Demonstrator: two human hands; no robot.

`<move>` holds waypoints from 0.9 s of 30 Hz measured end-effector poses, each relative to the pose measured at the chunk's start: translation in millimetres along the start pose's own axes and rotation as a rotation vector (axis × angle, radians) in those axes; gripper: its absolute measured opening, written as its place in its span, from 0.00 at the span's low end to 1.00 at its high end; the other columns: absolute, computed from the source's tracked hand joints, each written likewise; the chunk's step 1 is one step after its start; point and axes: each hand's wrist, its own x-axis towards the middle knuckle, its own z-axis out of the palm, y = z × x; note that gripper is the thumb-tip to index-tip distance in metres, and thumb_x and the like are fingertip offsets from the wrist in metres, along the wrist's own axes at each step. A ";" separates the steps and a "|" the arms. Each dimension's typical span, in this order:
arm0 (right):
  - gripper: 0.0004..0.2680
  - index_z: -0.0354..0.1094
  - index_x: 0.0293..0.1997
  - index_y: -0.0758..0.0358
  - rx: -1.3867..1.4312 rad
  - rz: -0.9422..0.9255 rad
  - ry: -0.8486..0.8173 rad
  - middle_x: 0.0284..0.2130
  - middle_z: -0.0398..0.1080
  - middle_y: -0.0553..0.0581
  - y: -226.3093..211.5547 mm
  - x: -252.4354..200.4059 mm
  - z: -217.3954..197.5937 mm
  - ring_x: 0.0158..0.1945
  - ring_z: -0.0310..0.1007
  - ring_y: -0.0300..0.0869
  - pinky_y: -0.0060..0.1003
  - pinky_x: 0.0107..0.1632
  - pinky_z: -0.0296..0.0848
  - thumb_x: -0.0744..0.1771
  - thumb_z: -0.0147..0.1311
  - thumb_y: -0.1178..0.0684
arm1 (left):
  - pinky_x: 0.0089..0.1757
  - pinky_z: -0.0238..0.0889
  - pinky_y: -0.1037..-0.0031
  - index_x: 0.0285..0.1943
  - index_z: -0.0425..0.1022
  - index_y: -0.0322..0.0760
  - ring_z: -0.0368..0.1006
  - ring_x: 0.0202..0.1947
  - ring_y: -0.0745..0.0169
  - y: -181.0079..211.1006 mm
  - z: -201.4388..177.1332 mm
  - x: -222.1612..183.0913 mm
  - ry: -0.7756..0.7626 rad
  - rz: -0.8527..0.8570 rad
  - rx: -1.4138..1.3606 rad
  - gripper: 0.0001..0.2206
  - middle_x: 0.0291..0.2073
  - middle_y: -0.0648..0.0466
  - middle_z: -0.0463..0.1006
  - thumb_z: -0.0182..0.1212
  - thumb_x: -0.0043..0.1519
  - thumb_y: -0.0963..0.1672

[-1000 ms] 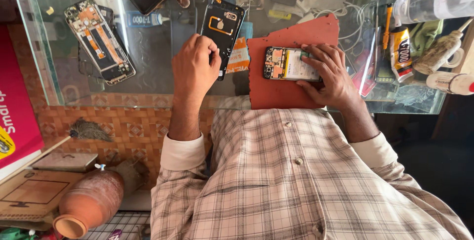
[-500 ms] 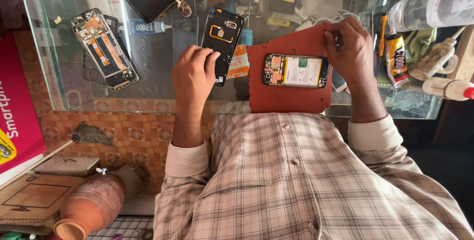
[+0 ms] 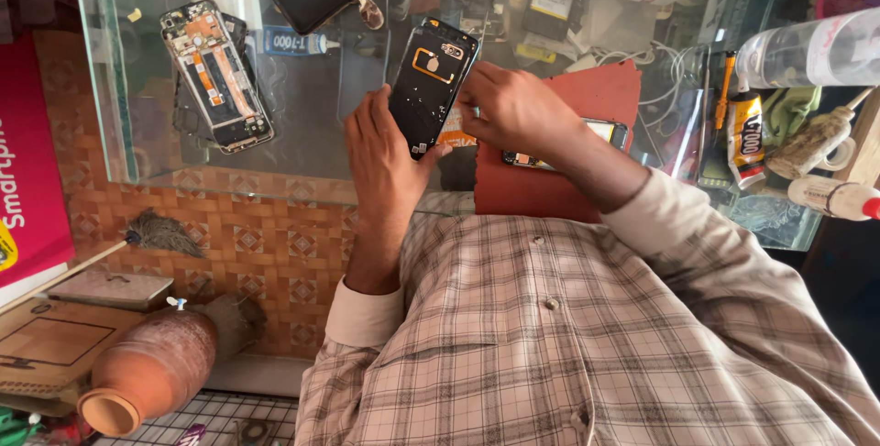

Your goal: The person repairs a disassembled smartphone by using a screwdriver to adjust internal components, applying adhesive from a tube, and placing a small rubber gasket onto the device. The person then handles a phone back cover and aligns it with the phone body.

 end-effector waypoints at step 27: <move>0.11 0.75 0.40 0.63 -0.364 -0.188 -0.111 0.46 0.67 0.55 -37.9 -33.0 19.4 0.51 0.67 0.49 0.46 0.54 0.65 0.64 0.65 0.46 | 0.62 0.56 0.51 0.70 0.59 0.28 0.65 0.62 0.37 -36.5 -19.7 5.4 0.207 -0.130 -0.060 0.36 0.60 0.38 0.70 0.78 0.57 0.45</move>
